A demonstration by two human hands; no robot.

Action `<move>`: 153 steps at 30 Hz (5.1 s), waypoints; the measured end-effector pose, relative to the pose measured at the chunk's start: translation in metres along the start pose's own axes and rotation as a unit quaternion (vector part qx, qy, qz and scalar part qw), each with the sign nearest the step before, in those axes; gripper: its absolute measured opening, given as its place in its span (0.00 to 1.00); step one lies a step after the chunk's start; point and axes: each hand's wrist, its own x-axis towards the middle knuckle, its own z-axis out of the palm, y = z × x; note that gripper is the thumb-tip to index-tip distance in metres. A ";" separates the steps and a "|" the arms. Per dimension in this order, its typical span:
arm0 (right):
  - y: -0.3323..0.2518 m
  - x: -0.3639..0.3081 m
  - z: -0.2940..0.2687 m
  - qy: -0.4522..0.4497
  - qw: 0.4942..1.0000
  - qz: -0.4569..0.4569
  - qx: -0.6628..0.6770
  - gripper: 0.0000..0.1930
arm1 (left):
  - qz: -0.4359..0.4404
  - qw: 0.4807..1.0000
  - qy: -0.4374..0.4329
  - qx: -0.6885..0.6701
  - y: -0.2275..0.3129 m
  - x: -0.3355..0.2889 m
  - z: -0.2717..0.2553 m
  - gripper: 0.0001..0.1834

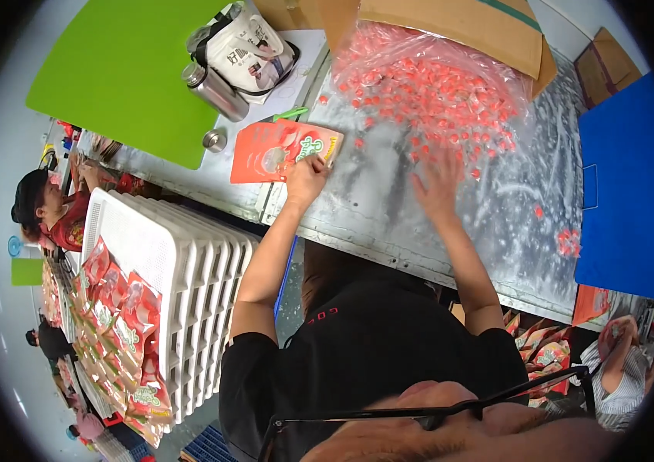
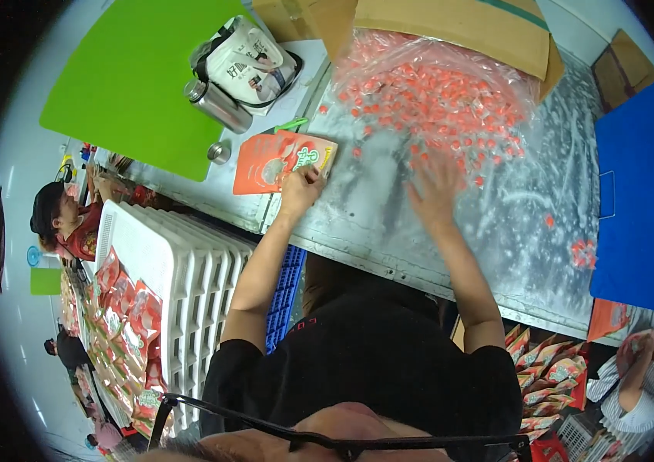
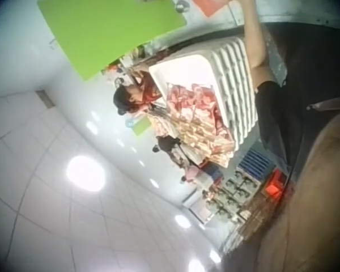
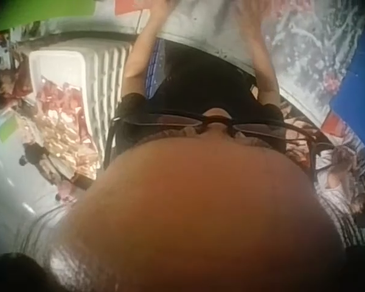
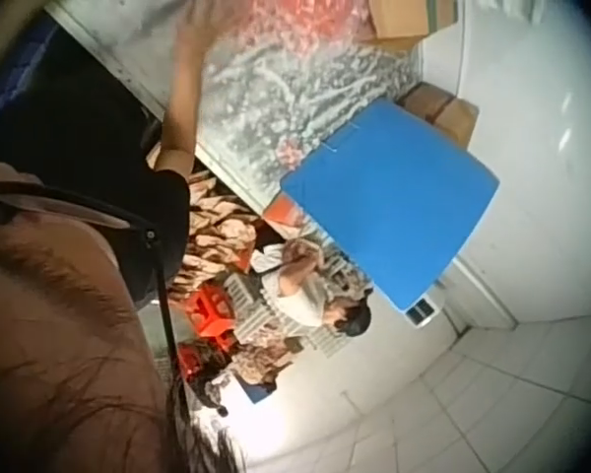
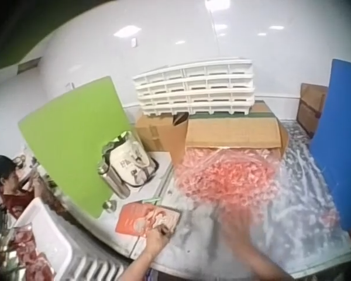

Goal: Packing individual candies into branded bags and organizing them into trays.

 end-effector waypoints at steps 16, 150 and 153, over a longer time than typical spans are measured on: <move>-0.107 -0.012 -0.016 -0.111 0.934 -0.258 0.223 0.14 | -0.157 0.884 -0.119 -0.423 0.047 -0.075 -0.001 0.12; -0.054 0.010 -0.071 -0.245 0.877 0.107 0.399 0.11 | 0.162 0.984 -0.063 -0.030 0.060 -0.118 -0.020 0.50; -0.073 0.033 -0.077 -0.214 0.900 -0.022 0.378 0.10 | 0.210 0.976 -0.047 0.015 0.064 -0.117 -0.011 0.50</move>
